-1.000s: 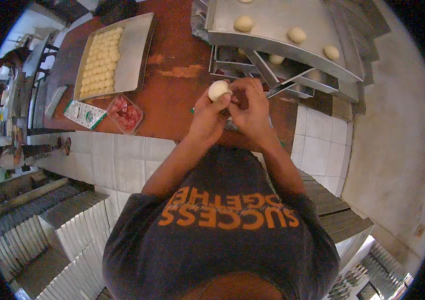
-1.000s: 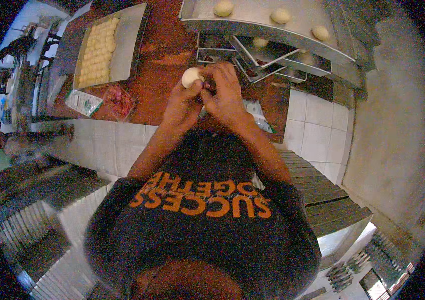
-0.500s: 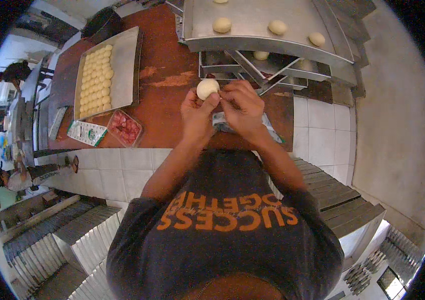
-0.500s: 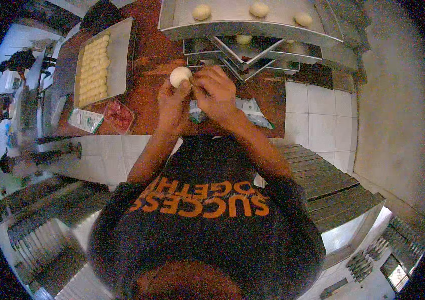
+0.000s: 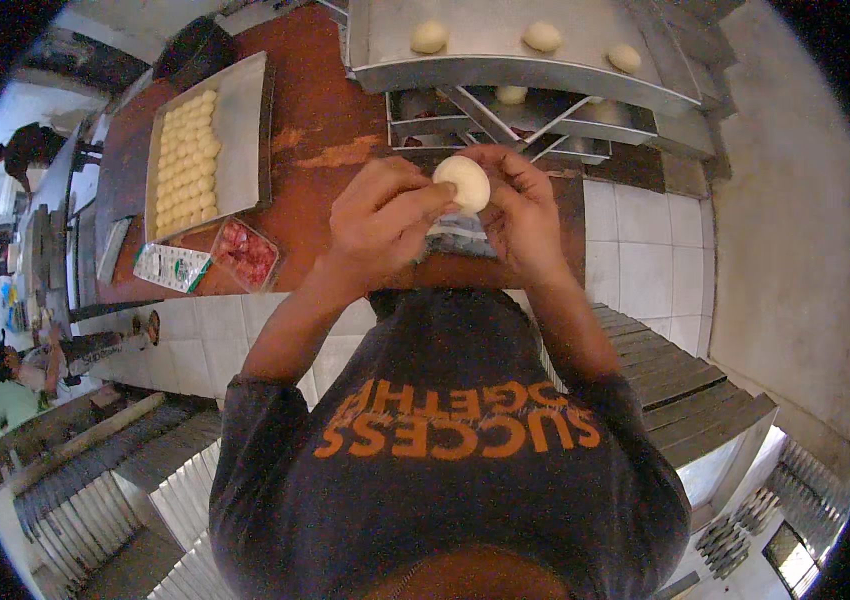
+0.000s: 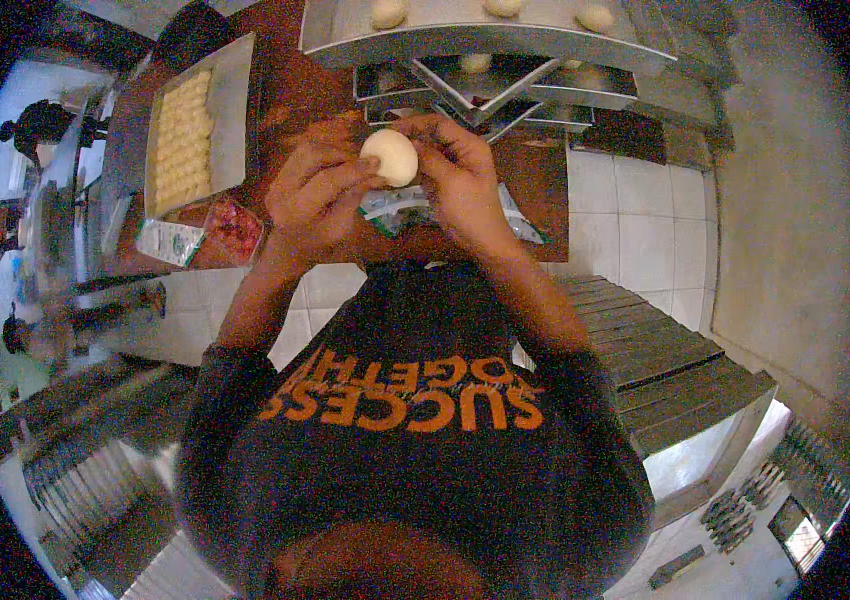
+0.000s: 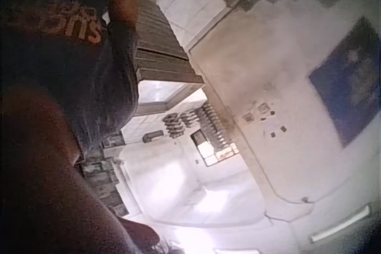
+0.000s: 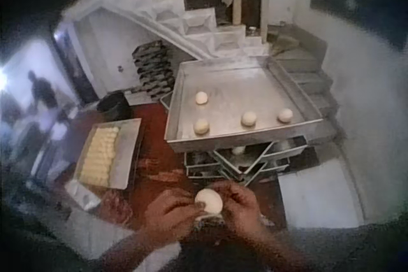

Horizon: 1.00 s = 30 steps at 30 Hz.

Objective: The person picks up pieces of dough from a tray, flattens them by hand, places a red filling inside, pinches the dough closed, and places the formed rolls onto baking trays.

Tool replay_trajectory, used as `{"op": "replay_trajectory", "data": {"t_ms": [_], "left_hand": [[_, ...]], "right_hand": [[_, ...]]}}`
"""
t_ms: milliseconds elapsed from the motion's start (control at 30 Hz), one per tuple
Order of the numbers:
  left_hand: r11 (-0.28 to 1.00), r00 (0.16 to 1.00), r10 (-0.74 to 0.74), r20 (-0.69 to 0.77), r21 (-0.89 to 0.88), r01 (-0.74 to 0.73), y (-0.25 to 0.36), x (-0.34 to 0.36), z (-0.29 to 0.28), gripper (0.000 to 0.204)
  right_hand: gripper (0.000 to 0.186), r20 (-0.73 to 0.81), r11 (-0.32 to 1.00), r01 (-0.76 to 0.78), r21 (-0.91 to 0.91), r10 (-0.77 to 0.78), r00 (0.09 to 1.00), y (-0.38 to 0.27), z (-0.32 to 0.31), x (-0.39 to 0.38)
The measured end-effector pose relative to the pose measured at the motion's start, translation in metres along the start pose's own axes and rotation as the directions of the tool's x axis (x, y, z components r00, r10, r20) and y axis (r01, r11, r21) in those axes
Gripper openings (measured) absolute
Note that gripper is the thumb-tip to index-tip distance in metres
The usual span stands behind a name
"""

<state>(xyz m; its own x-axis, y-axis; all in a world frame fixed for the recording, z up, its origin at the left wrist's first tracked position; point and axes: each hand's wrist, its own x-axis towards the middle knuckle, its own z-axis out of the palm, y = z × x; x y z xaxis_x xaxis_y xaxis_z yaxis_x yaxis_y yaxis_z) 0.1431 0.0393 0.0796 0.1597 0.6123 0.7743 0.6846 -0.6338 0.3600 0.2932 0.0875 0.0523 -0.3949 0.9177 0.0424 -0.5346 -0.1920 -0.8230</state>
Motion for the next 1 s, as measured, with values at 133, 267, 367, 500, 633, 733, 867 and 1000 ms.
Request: {"op": "replay_trajectory", "data": {"t_ms": [133,267,367,500,633,733,867,1000], "left_hand": [[0.990,0.997,0.043,-0.069,0.135,-0.034,0.004,0.011,0.000,0.021],[0.989,0.988,0.143,-0.066,0.057,-0.139,-0.011,0.000,0.010,0.017],[0.967,0.968,-0.241,0.071,-0.065,0.246,-0.008,-0.008,0.007,0.027],[0.405,0.604,-0.797,0.002,-0.739,0.538,-0.002,-0.013,0.027,0.039],[-0.310,0.274,-0.884,0.379,-0.913,0.264,-0.012,-0.025,0.017,0.043],[-0.451,0.177,-0.858,0.482,-0.872,0.190,-0.032,-0.052,-0.006,0.046],[-0.341,0.074,-0.931,0.358,-0.923,0.178,-0.062,-0.113,-0.039,0.036],[-0.267,-0.060,-0.964,0.260,-0.949,0.169,-0.065,-0.148,-0.064,0.026]], "right_hand": [[0.022,0.118,0.853,-0.347,0.390,0.328,0.937,-0.009,-0.004,-0.003],[0.026,0.159,0.866,-0.359,0.347,0.323,0.933,-0.008,0.005,-0.002],[0.029,0.192,0.861,-0.364,0.356,0.313,0.930,0.000,0.008,0.001],[0.030,0.148,0.896,-0.341,0.285,0.310,0.939,0.008,0.018,0.006],[0.031,0.173,0.878,-0.384,0.285,0.347,0.922,0.015,0.022,0.024],[0.032,0.208,0.884,-0.429,0.187,0.391,0.897,0.009,0.020,0.040],[0.034,0.262,0.861,-0.132,-0.492,0.291,0.920,-0.039,0.032,0.068],[0.035,0.140,0.390,0.343,-0.854,-0.463,0.875,-0.136,0.022,0.142]]}}
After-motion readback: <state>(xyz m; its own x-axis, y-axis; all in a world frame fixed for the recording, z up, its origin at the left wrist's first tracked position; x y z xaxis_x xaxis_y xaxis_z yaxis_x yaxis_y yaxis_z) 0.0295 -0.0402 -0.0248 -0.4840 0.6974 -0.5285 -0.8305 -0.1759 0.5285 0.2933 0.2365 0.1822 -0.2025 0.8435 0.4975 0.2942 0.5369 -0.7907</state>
